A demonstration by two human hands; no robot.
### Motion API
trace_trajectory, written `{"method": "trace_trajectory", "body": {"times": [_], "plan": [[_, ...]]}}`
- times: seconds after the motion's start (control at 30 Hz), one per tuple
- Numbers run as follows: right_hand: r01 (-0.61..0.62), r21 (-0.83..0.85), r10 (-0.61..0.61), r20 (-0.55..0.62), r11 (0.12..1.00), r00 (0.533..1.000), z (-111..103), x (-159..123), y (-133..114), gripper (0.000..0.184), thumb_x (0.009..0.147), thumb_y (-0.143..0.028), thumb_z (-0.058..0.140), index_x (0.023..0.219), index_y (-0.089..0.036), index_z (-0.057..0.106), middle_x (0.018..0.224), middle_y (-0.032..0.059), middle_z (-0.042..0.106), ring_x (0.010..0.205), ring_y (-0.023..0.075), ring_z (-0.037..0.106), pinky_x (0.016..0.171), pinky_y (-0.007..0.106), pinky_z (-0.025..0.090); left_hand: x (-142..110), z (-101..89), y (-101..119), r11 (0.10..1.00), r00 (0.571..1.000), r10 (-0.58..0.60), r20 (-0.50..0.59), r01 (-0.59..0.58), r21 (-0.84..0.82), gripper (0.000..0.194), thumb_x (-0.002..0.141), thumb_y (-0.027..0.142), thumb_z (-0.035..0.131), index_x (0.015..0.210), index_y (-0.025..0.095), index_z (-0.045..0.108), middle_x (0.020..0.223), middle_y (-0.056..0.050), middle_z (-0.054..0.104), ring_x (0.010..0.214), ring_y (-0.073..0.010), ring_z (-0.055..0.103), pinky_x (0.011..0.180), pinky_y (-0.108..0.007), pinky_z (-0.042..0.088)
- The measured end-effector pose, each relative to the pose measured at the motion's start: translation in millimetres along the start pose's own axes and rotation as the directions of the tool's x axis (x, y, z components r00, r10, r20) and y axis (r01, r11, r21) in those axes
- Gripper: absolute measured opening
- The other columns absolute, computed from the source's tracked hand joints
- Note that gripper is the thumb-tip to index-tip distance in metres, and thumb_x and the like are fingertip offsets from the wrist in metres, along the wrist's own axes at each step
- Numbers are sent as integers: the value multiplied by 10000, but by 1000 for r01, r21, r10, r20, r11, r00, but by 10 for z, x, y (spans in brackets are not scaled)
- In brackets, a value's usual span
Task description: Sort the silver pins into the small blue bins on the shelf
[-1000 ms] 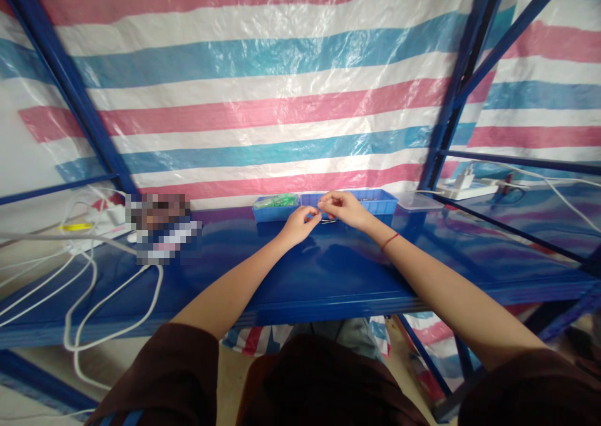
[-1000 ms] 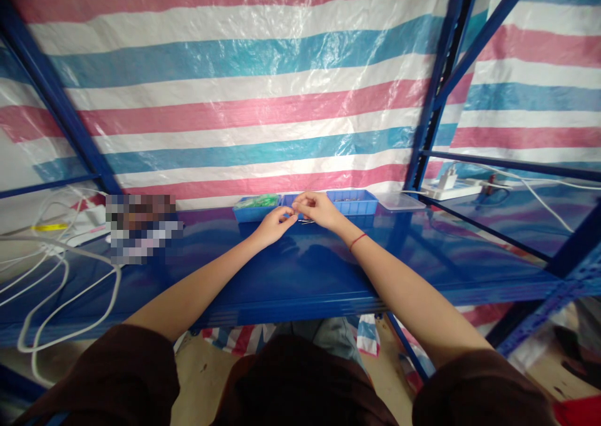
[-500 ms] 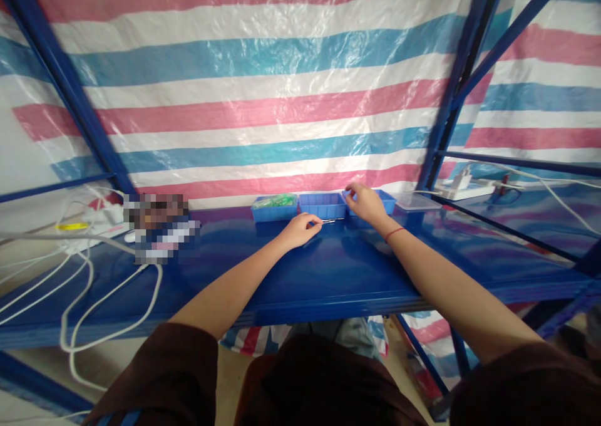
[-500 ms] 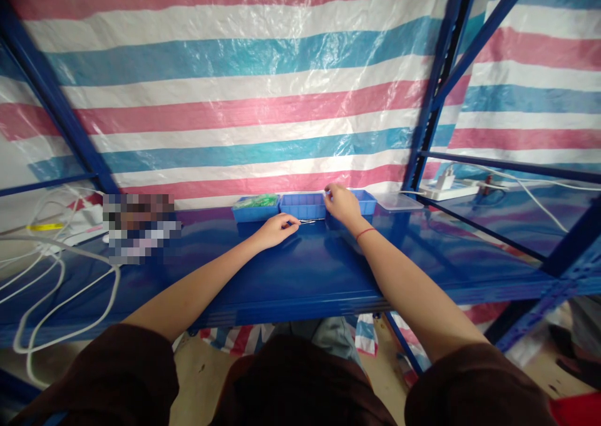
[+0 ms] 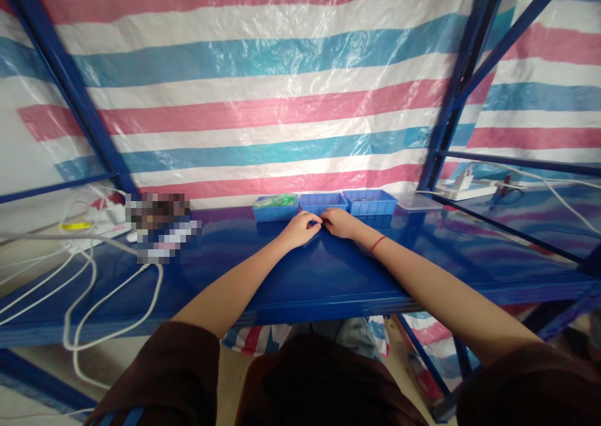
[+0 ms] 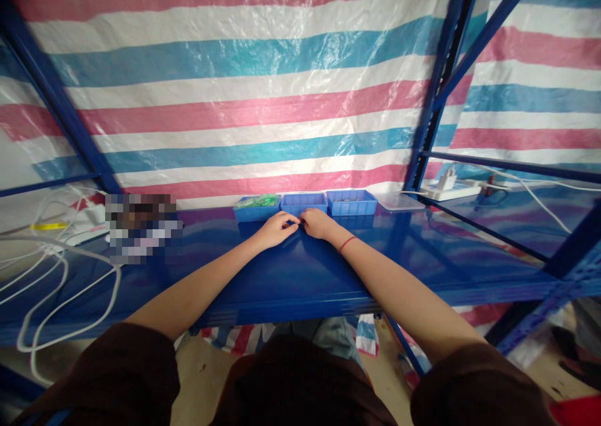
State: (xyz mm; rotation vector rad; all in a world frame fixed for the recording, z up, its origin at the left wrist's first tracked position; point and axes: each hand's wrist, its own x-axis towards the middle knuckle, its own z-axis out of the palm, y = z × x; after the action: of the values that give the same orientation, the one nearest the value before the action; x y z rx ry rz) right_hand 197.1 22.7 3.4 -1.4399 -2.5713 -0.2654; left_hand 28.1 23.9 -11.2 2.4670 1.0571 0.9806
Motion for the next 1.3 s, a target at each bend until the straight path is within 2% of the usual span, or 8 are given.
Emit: {"method": "trace_trajectory", "body": {"times": [0.2, 0.37, 0.43, 0.53, 0.63, 0.73, 0.97, 1.3], "plan": [[21, 68, -20, -5, 997, 1000, -42, -23, 22, 240, 804, -103, 452, 893, -102, 675, 911, 141, 656, 874, 203, 595, 781, 265, 406, 10, 22, -38, 1000, 1000, -6, 1, 6, 3, 194, 786, 245, 545, 922, 176, 665, 966, -49, 596, 700, -111, 590, 803, -298, 510], [-6, 320, 77, -209, 947, 975, -128, -47, 42, 183, 788, -141, 503, 858, -138, 672, 879, 88, 665, 811, 165, 589, 774, 260, 424, 4, 16, -5, 995, 996, -93, -16, 93, -21, 302, 770, 258, 585, 1051, 152, 613, 1001, -77, 626, 694, -120, 599, 765, -300, 512], [-21, 527, 200, -285, 850, 937, -171, -46, 35, 159, 790, -233, 541, 855, -140, 651, 836, 68, 667, 758, 153, 587, 745, 267, 446, 0, 0, 31, 991, 992, -121, -42, 118, -64, 360, 769, 307, 599, 1094, 150, 587, 966, -71, 647, 677, -124, 604, 740, -297, 512], [-11, 803, 360, -255, 596, 897, -223, -48, -4, 216, 750, -332, 597, 844, -138, 620, 793, 56, 659, 720, 149, 589, 698, 279, 476, 11, -28, 73, 985, 981, -118, -152, 96, -147, 309, 794, 344, 574, 1041, 161, 607, 898, -49, 667, 680, -130, 620, 716, -278, 506], [-9, 932, 416, -152, 361, 897, -249, -64, -51, 233, 703, -343, 651, 832, -154, 605, 790, 46, 654, 738, 145, 600, 683, 272, 493, 28, -56, 91, 978, 963, -101, -251, 50, -202, 217, 818, 331, 538, 921, 167, 634, 872, -39, 675, 690, -131, 628, 703, -262, 499], [-33, 969, 414, -73, 243, 907, -239, -70, -73, 225, 670, -314, 699, 801, -159, 603, 738, 30, 644, 719, 131, 603, 654, 243, 497, 33, -81, 108, 975, 950, -88, -300, 20, -222, 192, 827, 317, 523, 878, 166, 630, 861, -35, 680, 686, -128, 624, 686, -253, 493], [-84, 978, 273, 29, 191, 961, -203, -71, -84, 136, 713, -241, 683, 809, -160, 632, 742, 22, 648, 658, 99, 599, 572, 186, 490, 31, -95, 135, 978, 927, -76, -366, -2, -209, 157, 827, 291, 524, 853, 166, 616, 852, -33, 680, 673, -120, 618, 660, -236, 481], [-237, 953, 169, 206, 190, 964, -241, -129, -128, 170, 812, -327, 602, 786, -163, 638, 807, 47, 651, 662, 85, 599, 570, 168, 496, 24, -104, 160, 972, 929, -49, -367, -40, -231, 171, 837, 313, 511, 834, 163, 594, 833, -26, 669, 646, -106, 611, 628, -221, 470]]}}
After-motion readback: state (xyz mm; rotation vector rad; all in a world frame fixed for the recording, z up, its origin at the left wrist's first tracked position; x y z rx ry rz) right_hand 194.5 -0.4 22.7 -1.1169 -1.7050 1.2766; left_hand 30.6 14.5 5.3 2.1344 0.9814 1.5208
